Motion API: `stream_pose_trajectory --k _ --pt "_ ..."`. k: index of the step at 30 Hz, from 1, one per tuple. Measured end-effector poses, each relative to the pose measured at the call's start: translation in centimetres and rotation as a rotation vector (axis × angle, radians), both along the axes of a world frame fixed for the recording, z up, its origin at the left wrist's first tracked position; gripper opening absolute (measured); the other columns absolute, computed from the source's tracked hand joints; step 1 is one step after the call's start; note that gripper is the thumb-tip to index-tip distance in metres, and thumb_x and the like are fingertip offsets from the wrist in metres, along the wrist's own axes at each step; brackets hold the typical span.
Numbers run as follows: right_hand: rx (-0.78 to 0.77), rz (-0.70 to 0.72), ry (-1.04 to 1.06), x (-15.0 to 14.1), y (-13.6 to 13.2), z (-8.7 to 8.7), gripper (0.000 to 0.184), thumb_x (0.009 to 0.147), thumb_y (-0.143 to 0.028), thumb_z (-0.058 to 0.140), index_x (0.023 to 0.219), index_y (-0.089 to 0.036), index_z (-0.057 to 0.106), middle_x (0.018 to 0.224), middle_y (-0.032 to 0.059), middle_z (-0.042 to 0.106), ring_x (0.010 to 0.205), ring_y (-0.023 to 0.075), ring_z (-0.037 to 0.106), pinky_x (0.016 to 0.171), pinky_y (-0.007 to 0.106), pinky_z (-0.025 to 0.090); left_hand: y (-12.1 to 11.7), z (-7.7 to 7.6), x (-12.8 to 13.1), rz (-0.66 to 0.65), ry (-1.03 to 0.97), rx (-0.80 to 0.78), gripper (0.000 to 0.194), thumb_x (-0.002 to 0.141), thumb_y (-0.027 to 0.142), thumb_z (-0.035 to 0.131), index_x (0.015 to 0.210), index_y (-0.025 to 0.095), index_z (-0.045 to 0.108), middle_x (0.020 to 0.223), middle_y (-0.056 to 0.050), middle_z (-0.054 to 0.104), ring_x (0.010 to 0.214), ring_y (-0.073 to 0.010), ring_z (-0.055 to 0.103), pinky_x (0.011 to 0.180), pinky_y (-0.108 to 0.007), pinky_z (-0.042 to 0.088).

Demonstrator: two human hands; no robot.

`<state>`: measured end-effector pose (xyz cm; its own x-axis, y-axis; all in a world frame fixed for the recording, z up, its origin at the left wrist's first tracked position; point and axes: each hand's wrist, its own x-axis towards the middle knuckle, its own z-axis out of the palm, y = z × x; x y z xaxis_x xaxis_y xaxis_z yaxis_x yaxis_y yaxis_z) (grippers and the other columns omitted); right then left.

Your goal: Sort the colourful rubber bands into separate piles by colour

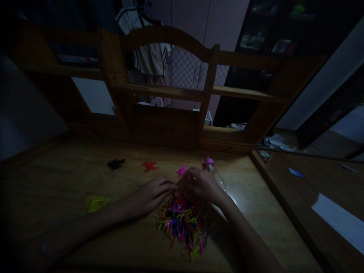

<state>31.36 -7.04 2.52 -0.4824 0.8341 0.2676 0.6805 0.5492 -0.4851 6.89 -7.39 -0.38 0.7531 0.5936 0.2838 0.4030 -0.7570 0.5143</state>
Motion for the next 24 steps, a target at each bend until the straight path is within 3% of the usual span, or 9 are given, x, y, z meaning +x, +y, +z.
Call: stream_pose_trajectory --k 4,8,14,17,24 --pt "0.025 0.024 -0.052 -0.6 0.0 -0.7 0.007 0.090 -0.017 0.063 0.095 -0.020 0.066 0.094 0.0028 0.064 0.081 0.0149 0.059 0.074 0.026 0.042 0.0 0.1 0.0 0.059 0.017 0.004 0.031 0.095 0.011 0.042 0.121 0.020 0.058 0.111 -0.006 0.058 0.106 -0.0190 0.053 0.095 -0.033 0.044" --pt "0.046 0.038 -0.104 -1.2 -0.1 -1.3 0.011 0.093 -0.015 0.058 0.098 -0.021 0.066 0.099 0.0033 0.062 0.087 0.0146 0.059 0.077 0.025 0.041 0.1 0.2 -0.2 0.018 0.056 0.019 0.036 0.092 0.007 0.046 0.121 0.024 0.058 0.110 -0.005 0.056 0.103 -0.0183 0.053 0.089 -0.030 0.045" --pt "0.053 -0.054 -0.245 -1.9 -0.3 -1.5 0.001 0.092 -0.017 0.059 0.092 -0.017 0.061 0.093 0.0034 0.061 0.080 0.0151 0.059 0.071 0.025 0.040 0.8 -1.0 -0.2 0.069 0.104 0.133 0.014 0.095 0.017 0.048 0.098 0.020 0.061 0.098 -0.005 0.055 0.091 -0.0183 0.052 0.077 -0.029 0.044" --pt "0.036 -0.096 -0.298 -1.9 -0.4 -1.7 0.002 0.091 -0.015 0.058 0.089 -0.016 0.058 0.093 0.0034 0.061 0.078 0.0148 0.059 0.068 0.024 0.038 1.3 -1.4 -0.1 0.100 0.092 0.136 0.012 0.096 0.021 0.048 0.091 0.017 0.058 0.095 -0.004 0.054 0.086 -0.0170 0.052 0.074 -0.027 0.044" --pt "0.069 -0.126 -0.334 -1.9 -0.5 -2.1 0.007 0.095 -0.019 0.054 0.088 -0.016 0.055 0.091 0.0037 0.061 0.073 0.0144 0.058 0.067 0.025 0.037 1.2 0.1 -0.2 0.113 0.061 0.056 0.013 0.097 0.021 0.045 0.091 0.017 0.056 0.092 -0.004 0.057 0.087 -0.0179 0.055 0.077 -0.029 0.044"
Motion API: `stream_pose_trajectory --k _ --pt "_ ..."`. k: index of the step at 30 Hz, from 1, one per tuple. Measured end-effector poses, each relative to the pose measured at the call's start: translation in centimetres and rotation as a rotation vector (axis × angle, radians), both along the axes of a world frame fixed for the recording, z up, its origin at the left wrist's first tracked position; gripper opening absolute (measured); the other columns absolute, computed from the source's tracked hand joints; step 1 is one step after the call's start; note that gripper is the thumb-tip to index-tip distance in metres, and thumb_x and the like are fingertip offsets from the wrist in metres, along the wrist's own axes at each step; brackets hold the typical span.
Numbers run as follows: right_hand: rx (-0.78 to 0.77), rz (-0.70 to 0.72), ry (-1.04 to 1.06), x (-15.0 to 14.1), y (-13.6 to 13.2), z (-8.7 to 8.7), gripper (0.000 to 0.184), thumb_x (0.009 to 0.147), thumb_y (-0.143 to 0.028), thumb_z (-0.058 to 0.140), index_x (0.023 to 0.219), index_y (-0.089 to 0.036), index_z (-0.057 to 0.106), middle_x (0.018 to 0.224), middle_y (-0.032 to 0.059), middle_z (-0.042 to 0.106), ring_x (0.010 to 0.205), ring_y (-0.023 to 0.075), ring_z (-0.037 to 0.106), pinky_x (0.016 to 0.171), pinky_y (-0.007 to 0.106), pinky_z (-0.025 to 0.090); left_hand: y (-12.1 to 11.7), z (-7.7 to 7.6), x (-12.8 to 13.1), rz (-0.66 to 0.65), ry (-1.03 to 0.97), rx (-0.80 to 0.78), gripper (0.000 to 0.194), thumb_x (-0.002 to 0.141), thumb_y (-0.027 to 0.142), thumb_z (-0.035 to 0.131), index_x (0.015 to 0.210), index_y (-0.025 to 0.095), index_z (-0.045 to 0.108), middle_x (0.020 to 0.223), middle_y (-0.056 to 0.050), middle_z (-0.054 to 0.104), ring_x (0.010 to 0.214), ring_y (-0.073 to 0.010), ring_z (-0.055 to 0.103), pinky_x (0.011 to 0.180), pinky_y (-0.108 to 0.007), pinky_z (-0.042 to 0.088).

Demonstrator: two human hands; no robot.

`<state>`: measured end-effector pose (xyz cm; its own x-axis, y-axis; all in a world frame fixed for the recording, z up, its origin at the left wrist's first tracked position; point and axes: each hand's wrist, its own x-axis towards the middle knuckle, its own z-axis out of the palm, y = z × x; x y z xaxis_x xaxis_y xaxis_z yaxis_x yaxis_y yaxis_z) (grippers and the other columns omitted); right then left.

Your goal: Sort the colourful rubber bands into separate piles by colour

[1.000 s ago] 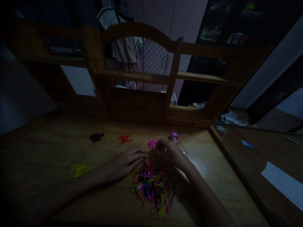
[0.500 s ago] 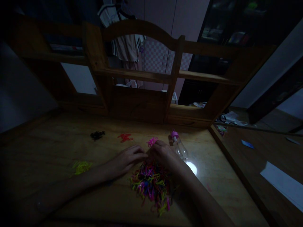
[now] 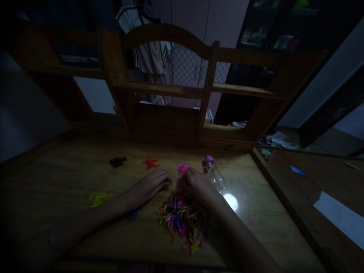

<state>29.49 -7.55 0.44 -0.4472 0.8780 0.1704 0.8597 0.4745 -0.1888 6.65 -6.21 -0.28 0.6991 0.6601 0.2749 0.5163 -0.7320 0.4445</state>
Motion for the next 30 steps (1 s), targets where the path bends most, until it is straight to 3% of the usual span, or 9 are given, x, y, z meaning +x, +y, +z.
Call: stream_pose_trajectory --k 8,14,22,26,30 --pt "-0.126 0.087 0.290 1.3 0.1 0.7 0.006 0.088 -0.015 0.062 0.088 -0.017 0.056 0.087 0.0008 0.059 0.074 0.0133 0.056 0.065 0.023 0.039 -0.7 0.6 0.1 0.049 -0.183 -0.174 0.030 0.098 0.020 0.044 0.127 0.022 0.052 0.108 -0.006 0.064 0.099 -0.0183 0.060 0.089 -0.031 0.047" --pt "-0.352 0.215 0.604 0.3 -0.7 1.8 0.005 0.093 -0.022 0.056 0.091 -0.018 0.058 0.084 0.0004 0.060 0.074 0.0129 0.056 0.065 0.022 0.043 -0.9 0.3 0.2 0.031 -0.332 -0.314 0.035 0.094 0.020 0.050 0.128 0.027 0.055 0.104 -0.003 0.067 0.094 -0.0173 0.064 0.084 -0.029 0.051" --pt "-0.321 0.199 0.639 -0.6 -1.2 1.6 0.003 0.092 -0.020 0.059 0.090 -0.018 0.058 0.084 0.0011 0.059 0.075 0.0135 0.055 0.068 0.024 0.043 -1.1 0.6 0.0 0.032 -0.410 -0.460 0.040 0.089 0.017 0.056 0.128 0.028 0.057 0.108 -0.003 0.068 0.098 -0.0169 0.065 0.085 -0.030 0.054" --pt "-0.340 0.204 0.672 -0.6 -1.2 1.7 0.004 0.091 -0.020 0.059 0.088 -0.018 0.058 0.084 0.0007 0.060 0.073 0.0126 0.054 0.066 0.023 0.043 -1.1 0.7 0.0 0.041 -0.414 -0.415 0.034 0.089 0.020 0.059 0.123 0.027 0.061 0.104 -0.001 0.071 0.095 -0.0167 0.066 0.085 -0.029 0.053" --pt "-0.388 0.161 0.767 -0.9 -1.2 1.4 0.009 0.091 -0.025 0.061 0.091 -0.017 0.061 0.081 -0.0003 0.059 0.070 0.0117 0.053 0.062 0.022 0.042 -1.3 1.0 -0.2 -0.019 -0.373 -0.233 0.025 0.092 0.021 0.057 0.115 0.025 0.065 0.106 -0.002 0.070 0.097 -0.0164 0.065 0.089 -0.029 0.049"
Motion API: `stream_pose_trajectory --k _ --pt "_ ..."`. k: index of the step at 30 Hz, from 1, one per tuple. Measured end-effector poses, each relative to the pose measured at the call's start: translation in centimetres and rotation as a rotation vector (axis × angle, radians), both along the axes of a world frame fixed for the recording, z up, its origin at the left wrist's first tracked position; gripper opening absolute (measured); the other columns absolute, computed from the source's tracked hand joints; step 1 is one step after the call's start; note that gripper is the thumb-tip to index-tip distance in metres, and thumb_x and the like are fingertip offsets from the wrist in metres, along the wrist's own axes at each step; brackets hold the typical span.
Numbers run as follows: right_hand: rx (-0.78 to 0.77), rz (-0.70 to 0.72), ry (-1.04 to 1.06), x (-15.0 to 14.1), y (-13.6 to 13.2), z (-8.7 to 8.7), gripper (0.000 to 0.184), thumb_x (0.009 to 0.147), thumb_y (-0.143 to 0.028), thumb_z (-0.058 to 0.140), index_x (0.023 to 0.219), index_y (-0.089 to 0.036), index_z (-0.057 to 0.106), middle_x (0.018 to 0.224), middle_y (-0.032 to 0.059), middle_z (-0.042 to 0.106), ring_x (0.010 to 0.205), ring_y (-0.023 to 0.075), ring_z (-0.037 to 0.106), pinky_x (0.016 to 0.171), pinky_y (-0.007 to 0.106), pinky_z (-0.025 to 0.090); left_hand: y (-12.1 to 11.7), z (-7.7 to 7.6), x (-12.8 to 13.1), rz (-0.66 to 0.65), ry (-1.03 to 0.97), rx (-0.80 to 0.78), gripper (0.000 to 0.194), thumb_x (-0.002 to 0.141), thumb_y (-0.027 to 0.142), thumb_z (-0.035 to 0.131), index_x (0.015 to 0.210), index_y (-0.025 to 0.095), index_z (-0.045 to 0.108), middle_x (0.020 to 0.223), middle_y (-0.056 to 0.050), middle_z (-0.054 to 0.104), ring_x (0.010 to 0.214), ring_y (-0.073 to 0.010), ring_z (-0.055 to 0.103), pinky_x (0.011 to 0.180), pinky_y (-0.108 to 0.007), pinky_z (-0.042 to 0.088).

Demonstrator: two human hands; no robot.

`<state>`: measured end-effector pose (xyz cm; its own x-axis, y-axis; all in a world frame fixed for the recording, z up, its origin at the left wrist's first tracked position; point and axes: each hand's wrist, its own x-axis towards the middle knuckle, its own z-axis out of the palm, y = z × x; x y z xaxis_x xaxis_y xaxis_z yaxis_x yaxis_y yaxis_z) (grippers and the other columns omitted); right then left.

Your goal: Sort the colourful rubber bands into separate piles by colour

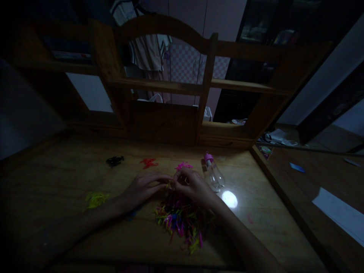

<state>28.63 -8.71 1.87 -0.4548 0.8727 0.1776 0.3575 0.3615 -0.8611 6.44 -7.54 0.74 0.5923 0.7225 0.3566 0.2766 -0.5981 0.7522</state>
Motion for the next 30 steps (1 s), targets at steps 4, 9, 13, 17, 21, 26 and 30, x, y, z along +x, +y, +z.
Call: stream_pose_trajectory --k 4,9,13,17,21,26,30 --pt "-0.143 0.031 0.098 -0.2 0.3 -0.5 0.018 0.090 -0.033 0.063 0.093 -0.015 0.065 0.084 0.0023 0.063 0.073 0.0131 0.057 0.063 0.022 0.044 -0.2 0.2 -0.2 -0.034 0.010 0.124 0.021 0.094 0.020 0.053 0.111 0.023 0.066 0.099 -0.002 0.069 0.092 -0.0149 0.064 0.082 -0.026 0.049" --pt "-0.129 0.019 0.091 0.2 0.8 -0.6 0.023 0.095 -0.036 0.056 0.097 -0.016 0.067 0.090 0.0051 0.067 0.080 0.0166 0.062 0.069 0.027 0.048 0.1 0.3 -0.2 0.085 -0.034 0.131 0.012 0.091 0.022 0.059 0.098 0.020 0.068 0.092 -0.002 0.068 0.087 -0.0149 0.064 0.080 -0.025 0.049" --pt "0.193 -0.108 -0.132 0.3 0.9 -0.5 0.011 0.092 -0.019 0.057 0.098 -0.019 0.067 0.099 0.0051 0.065 0.084 0.0161 0.060 0.072 0.027 0.046 0.7 -0.1 0.2 0.237 -0.102 0.044 0.007 0.087 0.024 0.063 0.088 0.019 0.068 0.086 -0.001 0.069 0.082 -0.0159 0.065 0.077 -0.026 0.051" --pt "0.338 -0.080 -0.275 0.2 0.8 -0.3 0.018 0.088 -0.007 0.057 0.098 -0.020 0.066 0.102 0.0059 0.061 0.091 0.0171 0.059 0.079 0.028 0.046 1.3 -0.5 0.3 0.310 -0.177 -0.068 0.009 0.085 0.026 0.063 0.088 0.018 0.067 0.088 -0.002 0.068 0.084 -0.0166 0.065 0.079 -0.028 0.051" --pt "0.319 0.047 -0.338 0.5 0.7 0.1 0.031 0.084 -0.006 0.061 0.110 -0.022 0.063 0.110 0.0065 0.059 0.103 0.0196 0.056 0.089 0.032 0.045 1.6 -0.6 0.3 0.333 -0.193 -0.117 0.008 0.083 0.025 0.066 0.084 0.017 0.067 0.085 -0.002 0.065 0.082 -0.0161 0.063 0.077 -0.028 0.050" --pt "0.302 0.074 -0.410 0.6 1.2 0.0 0.026 0.082 -0.009 0.064 0.106 -0.020 0.063 0.109 0.0079 0.060 0.104 0.0215 0.055 0.090 0.034 0.046 1.7 -1.1 0.3 0.308 -0.189 -0.107 0.009 0.084 0.026 0.064 0.085 0.018 0.067 0.086 -0.002 0.065 0.082 -0.0164 0.062 0.078 -0.030 0.050" --pt "0.302 0.039 -0.488 0.3 1.9 -0.5 0.015 0.082 -0.007 0.063 0.091 -0.019 0.065 0.094 0.0055 0.063 0.089 0.0186 0.059 0.078 0.028 0.046 1.8 -1.5 0.3 0.296 -0.213 -0.105 0.009 0.084 0.026 0.064 0.087 0.018 0.067 0.088 -0.003 0.065 0.085 -0.0171 0.062 0.080 -0.031 0.051"
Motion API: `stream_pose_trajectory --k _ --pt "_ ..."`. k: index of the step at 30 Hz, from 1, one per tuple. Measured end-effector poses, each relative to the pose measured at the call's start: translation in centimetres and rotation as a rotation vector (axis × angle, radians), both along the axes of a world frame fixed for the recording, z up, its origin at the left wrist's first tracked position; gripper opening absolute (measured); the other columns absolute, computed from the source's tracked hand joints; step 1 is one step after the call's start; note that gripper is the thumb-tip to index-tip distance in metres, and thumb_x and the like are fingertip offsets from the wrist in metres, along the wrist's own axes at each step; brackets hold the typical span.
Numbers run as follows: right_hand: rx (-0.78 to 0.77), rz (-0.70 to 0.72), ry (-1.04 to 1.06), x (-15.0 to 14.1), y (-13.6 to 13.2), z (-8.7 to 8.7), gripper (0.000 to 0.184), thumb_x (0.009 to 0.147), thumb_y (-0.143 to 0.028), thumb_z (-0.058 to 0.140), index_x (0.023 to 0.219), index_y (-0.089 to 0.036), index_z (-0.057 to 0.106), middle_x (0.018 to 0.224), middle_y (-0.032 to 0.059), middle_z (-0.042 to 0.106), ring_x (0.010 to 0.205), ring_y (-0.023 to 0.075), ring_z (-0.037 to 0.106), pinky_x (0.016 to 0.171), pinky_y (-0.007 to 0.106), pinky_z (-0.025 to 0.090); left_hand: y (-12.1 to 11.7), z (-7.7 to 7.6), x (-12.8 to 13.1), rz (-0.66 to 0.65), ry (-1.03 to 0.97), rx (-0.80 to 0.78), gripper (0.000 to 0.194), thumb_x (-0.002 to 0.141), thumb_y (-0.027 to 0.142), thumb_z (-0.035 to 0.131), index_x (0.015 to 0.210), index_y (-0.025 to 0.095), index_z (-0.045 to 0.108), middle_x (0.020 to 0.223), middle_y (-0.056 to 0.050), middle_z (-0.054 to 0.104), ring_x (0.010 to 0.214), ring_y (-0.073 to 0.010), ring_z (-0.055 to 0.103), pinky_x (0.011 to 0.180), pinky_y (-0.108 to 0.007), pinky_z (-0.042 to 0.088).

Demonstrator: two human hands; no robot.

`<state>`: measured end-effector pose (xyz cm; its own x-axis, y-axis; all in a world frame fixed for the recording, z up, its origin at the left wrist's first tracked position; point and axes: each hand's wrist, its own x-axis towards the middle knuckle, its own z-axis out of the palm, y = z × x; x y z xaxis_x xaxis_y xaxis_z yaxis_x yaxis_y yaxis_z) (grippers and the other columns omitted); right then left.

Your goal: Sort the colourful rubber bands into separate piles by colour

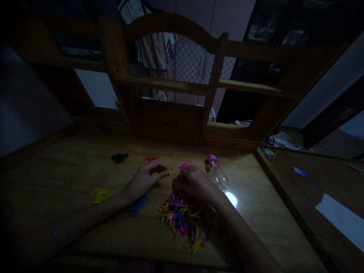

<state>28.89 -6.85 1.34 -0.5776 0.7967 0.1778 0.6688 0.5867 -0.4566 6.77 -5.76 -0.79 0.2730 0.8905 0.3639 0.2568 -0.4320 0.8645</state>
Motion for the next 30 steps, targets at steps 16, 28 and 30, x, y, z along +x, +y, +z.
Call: stream_pose_trajectory --k 16,28,30 --pt "0.160 -0.265 0.000 1.2 1.6 -0.7 0.009 0.088 -0.012 0.063 0.089 -0.019 0.069 0.094 0.0053 0.066 0.086 0.0181 0.061 0.077 0.028 0.043 -0.3 0.6 0.1 0.006 0.008 -0.057 0.008 0.081 0.024 0.067 0.084 0.017 0.069 0.085 -0.004 0.067 0.081 -0.0170 0.063 0.075 -0.028 0.051" --pt "0.141 0.175 0.046 -1.3 -0.1 -0.3 0.028 0.090 -0.004 0.057 0.108 -0.023 0.068 0.107 0.0052 0.064 0.101 0.0193 0.056 0.090 0.031 0.044 0.1 0.6 0.1 0.029 -0.101 -0.237 0.011 0.079 0.019 0.063 0.088 0.016 0.070 0.087 -0.004 0.071 0.083 -0.0163 0.066 0.073 -0.025 0.052" --pt "0.119 0.166 0.028 -1.5 -0.1 -0.4 0.026 0.091 -0.005 0.057 0.107 -0.022 0.067 0.101 0.0048 0.065 0.097 0.0190 0.057 0.088 0.031 0.045 0.0 0.7 0.2 0.029 -0.111 -0.227 0.011 0.079 0.019 0.063 0.087 0.016 0.070 0.086 -0.003 0.071 0.081 -0.0159 0.066 0.073 -0.025 0.052"
